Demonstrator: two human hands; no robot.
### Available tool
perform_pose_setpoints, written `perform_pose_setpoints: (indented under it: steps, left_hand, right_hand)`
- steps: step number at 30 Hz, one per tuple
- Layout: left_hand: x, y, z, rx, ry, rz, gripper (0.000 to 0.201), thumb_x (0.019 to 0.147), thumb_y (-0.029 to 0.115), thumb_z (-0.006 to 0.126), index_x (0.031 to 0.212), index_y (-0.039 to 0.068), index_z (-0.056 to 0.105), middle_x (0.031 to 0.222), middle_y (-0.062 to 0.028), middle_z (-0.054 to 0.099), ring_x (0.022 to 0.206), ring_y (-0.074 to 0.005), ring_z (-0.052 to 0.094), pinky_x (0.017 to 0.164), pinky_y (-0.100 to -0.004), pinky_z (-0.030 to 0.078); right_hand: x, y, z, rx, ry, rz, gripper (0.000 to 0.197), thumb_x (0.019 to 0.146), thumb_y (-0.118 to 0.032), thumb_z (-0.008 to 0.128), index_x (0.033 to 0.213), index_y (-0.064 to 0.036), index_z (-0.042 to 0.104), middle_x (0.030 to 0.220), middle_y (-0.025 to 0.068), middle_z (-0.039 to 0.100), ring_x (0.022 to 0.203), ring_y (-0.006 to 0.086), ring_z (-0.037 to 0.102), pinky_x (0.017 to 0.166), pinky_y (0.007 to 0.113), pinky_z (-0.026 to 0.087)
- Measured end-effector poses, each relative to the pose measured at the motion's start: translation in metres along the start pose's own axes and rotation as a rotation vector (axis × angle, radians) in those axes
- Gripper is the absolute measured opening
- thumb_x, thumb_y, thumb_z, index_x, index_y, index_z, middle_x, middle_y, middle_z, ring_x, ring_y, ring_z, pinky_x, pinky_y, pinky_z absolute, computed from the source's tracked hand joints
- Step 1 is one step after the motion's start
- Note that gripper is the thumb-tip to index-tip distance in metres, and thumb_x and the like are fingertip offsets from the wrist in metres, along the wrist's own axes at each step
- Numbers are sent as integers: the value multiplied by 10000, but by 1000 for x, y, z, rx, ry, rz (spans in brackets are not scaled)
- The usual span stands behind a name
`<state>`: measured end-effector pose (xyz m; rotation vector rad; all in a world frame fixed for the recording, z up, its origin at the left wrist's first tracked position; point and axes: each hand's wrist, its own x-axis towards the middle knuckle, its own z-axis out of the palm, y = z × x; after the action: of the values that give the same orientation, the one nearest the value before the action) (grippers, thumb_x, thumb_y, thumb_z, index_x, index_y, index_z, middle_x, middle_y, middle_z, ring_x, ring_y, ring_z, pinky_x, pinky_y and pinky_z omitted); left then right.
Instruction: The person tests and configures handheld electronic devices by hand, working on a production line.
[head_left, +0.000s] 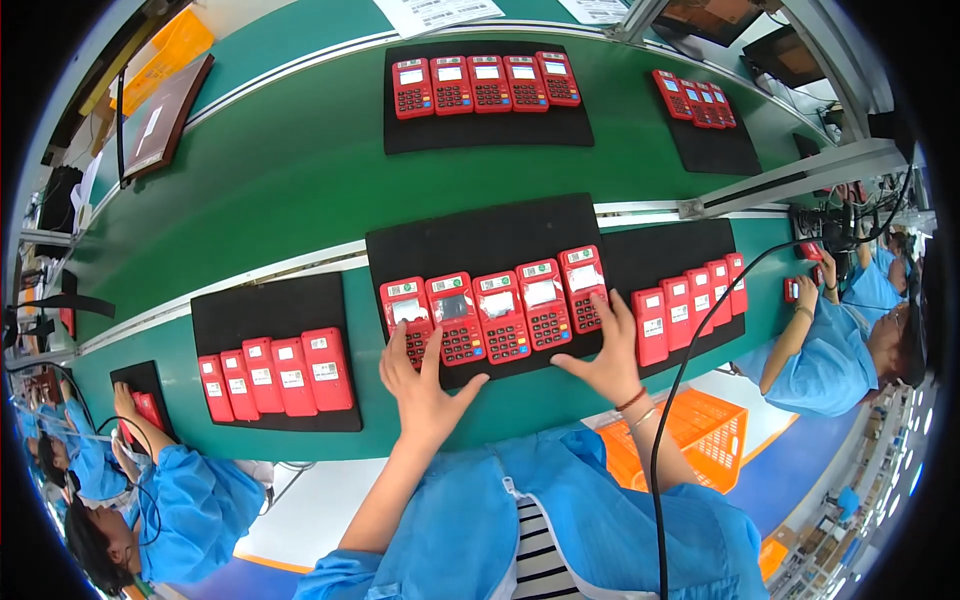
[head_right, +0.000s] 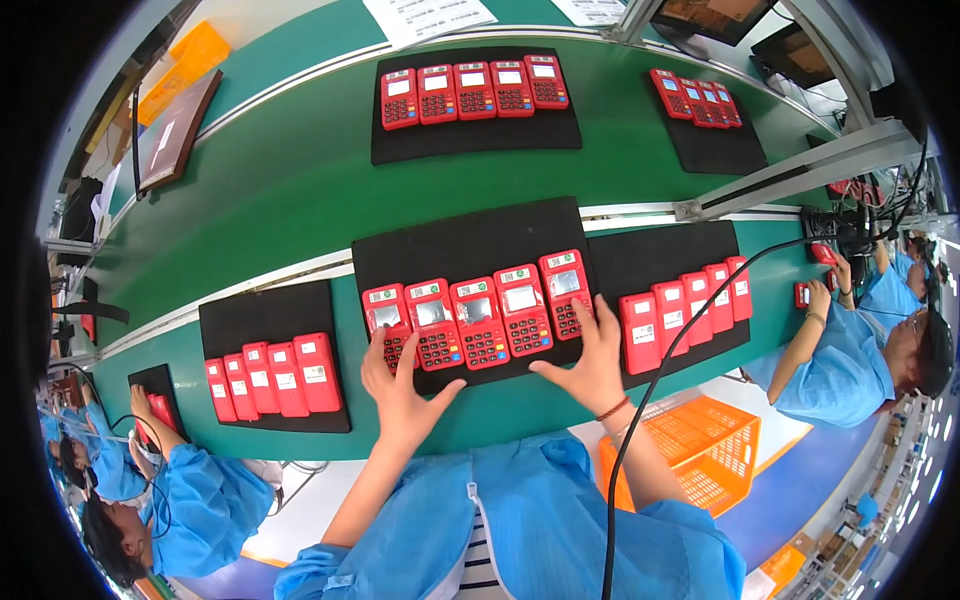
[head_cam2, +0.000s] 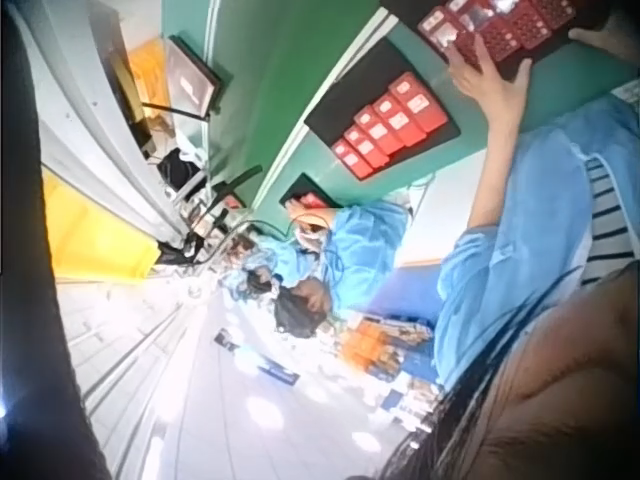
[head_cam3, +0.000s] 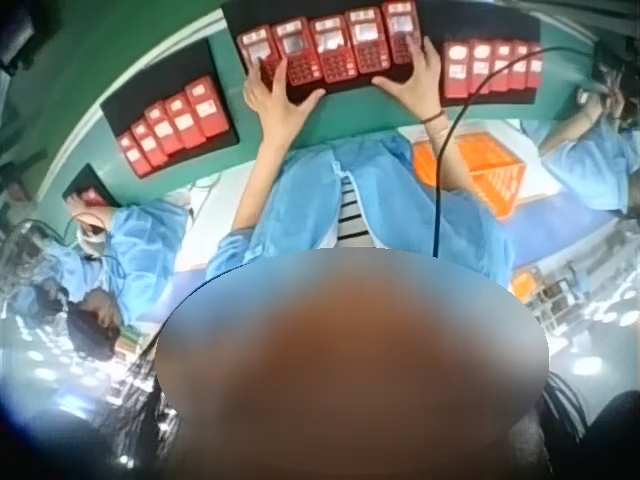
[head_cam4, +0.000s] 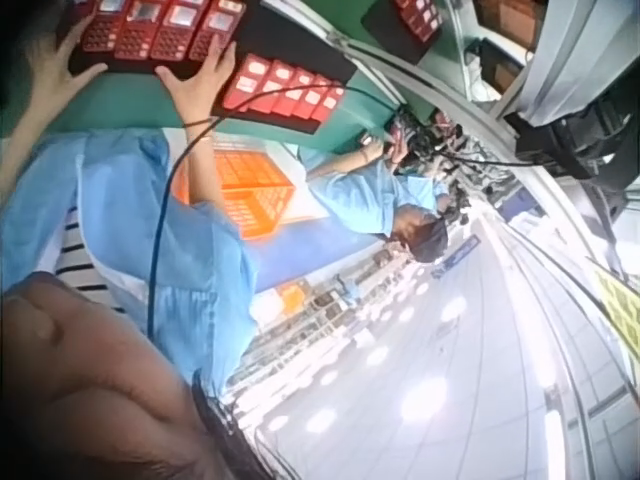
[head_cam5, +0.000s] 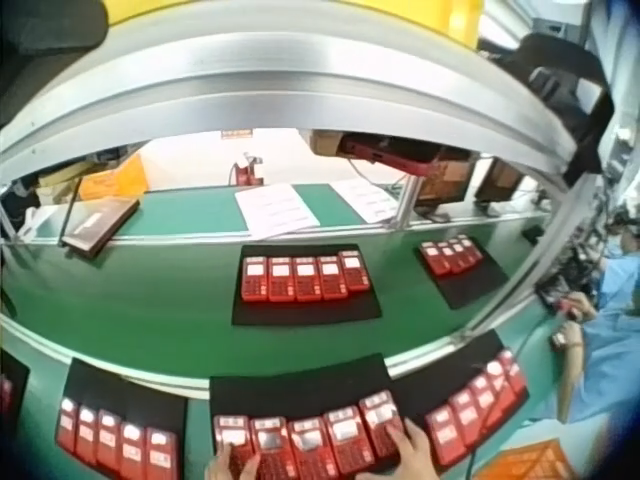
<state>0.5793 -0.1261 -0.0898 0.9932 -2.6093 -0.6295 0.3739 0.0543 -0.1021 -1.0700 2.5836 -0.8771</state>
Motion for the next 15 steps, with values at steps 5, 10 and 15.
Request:
perform_pose_setpoints:
  steps: [5, 10, 15]
  left_hand:
    - [-1, -8, 29, 74, 60, -27, 798, 710, 355, 844, 1388, 160, 472, 1478, -228, 275, 1330, -438, 288, 1071, -556, 268]
    - [-8, -12, 20, 76, 113, 9, 606, 764, 323, 802, 1277, 106, 564, 1418, -184, 410, 1274, -382, 403, 1061, -529, 292]
    - [-21, -23, 3, 154, 5, 133, 429, 804, 160, 717, 1215, 94, 614, 1371, -128, 491, 1218, -348, 458, 1022, -504, 346]
  right_hand:
    - [-12, -12, 38, -51, 138, 75, 930, 636, -388, 885, 1411, -108, 454, 1468, 275, 289, 1336, 443, 318, 1070, 519, 339]
    - [-19, 8, 20, 14, 52, -48, 698, 720, -225, 831, 1334, -93, 528, 1479, 232, 337, 1305, 411, 395, 1053, 472, 384]
    - [-7, 25, 4, -16, 27, -191, 378, 825, 2, 679, 1195, -40, 612, 1298, 154, 541, 1170, 331, 546, 967, 385, 475]
